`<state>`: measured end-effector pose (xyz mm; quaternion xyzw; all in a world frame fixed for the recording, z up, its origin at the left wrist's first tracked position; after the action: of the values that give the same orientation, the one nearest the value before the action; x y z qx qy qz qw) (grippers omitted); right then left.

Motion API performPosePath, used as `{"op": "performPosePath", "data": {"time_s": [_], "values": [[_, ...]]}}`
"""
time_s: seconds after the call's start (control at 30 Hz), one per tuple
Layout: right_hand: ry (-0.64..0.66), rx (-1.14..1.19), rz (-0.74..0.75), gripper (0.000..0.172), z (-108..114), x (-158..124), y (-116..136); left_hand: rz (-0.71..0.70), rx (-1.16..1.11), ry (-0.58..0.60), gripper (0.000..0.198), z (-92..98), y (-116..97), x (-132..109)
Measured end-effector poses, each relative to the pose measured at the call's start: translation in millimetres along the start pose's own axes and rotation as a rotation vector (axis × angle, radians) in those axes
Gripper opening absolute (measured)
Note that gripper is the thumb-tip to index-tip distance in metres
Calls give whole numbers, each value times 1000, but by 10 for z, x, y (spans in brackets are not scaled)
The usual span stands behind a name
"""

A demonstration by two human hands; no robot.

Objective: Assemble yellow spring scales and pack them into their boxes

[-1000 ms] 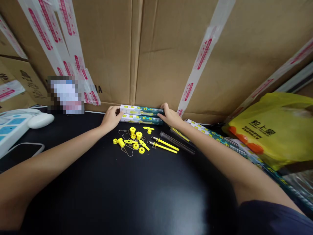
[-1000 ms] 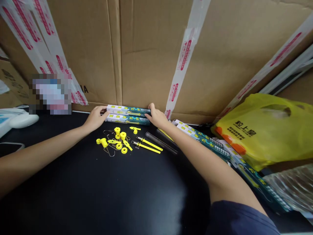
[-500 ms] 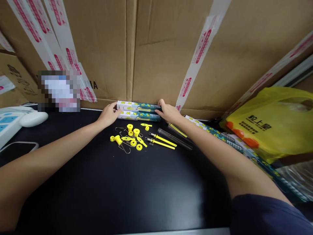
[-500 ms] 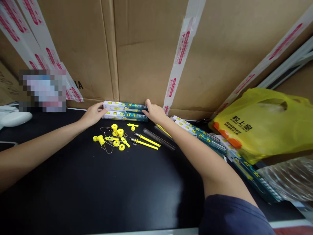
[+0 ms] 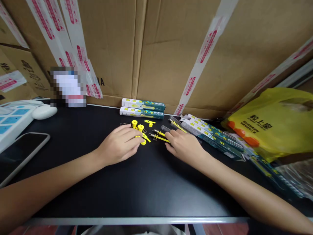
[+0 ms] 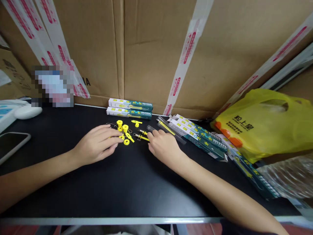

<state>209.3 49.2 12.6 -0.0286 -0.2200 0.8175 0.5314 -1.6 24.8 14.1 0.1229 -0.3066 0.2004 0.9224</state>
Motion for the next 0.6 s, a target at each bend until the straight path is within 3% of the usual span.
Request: {"op": "performPosePath", "data": {"time_s": [0.3, 0.47, 0.6], "values": [[57, -1, -83, 22, -186, 63, -84, -233, -136, 168, 21, -204, -49, -61], [-153, 122, -35, 23, -18, 3, -100, -264, 29, 43, 20, -139, -131, -47], [-274, 320, 225, 27, 94, -166, 227, -250, 148, -33, 25, -91, -239, -8]]}}
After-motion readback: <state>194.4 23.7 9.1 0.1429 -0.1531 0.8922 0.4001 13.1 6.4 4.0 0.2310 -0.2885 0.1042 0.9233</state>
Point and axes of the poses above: each hand's wrist, its own x-axis towards the middle knuckle, its own z-axis out of the back of the hand, y = z × x, the point moved 4 cm from there along x, towards the middle knuckle, and after that the axes turned 11 degrees about -z, right-handed, at the moved point
